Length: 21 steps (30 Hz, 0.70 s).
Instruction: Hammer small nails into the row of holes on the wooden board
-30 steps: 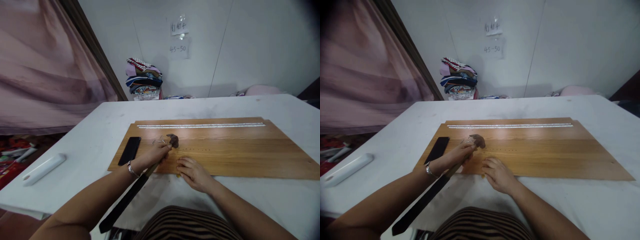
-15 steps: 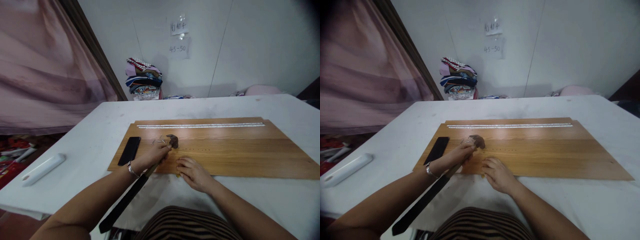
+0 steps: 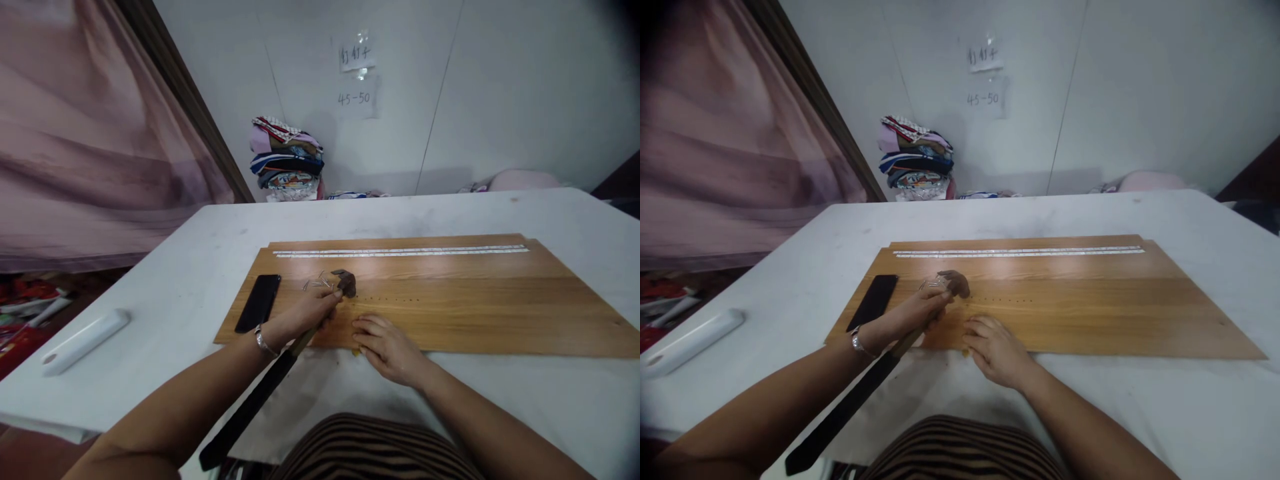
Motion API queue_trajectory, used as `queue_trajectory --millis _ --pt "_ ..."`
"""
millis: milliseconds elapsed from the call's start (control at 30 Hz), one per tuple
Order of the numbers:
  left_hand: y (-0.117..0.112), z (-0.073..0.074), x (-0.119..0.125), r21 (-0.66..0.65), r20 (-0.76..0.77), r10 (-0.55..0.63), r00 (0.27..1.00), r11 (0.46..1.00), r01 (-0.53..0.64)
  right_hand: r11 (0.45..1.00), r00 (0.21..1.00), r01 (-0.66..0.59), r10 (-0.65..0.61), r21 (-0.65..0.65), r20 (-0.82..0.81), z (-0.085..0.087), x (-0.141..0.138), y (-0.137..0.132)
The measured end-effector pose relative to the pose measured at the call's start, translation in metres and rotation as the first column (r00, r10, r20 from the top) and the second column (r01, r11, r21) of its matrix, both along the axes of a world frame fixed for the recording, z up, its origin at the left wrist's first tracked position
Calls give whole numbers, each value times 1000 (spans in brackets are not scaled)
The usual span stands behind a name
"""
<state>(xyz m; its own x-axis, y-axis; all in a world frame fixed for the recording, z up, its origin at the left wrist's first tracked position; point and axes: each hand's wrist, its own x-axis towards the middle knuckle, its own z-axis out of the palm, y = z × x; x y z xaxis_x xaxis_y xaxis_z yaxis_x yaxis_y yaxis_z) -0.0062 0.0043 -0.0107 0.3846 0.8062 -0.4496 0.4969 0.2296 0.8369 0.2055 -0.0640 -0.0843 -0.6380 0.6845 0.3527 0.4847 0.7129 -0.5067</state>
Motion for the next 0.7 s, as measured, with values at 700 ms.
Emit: queue_trajectory --millis 700 --pt "0 -3 0 -8 11 38 999 999 -38 1000 1000 19 -19 0 -2 0 0 -1"
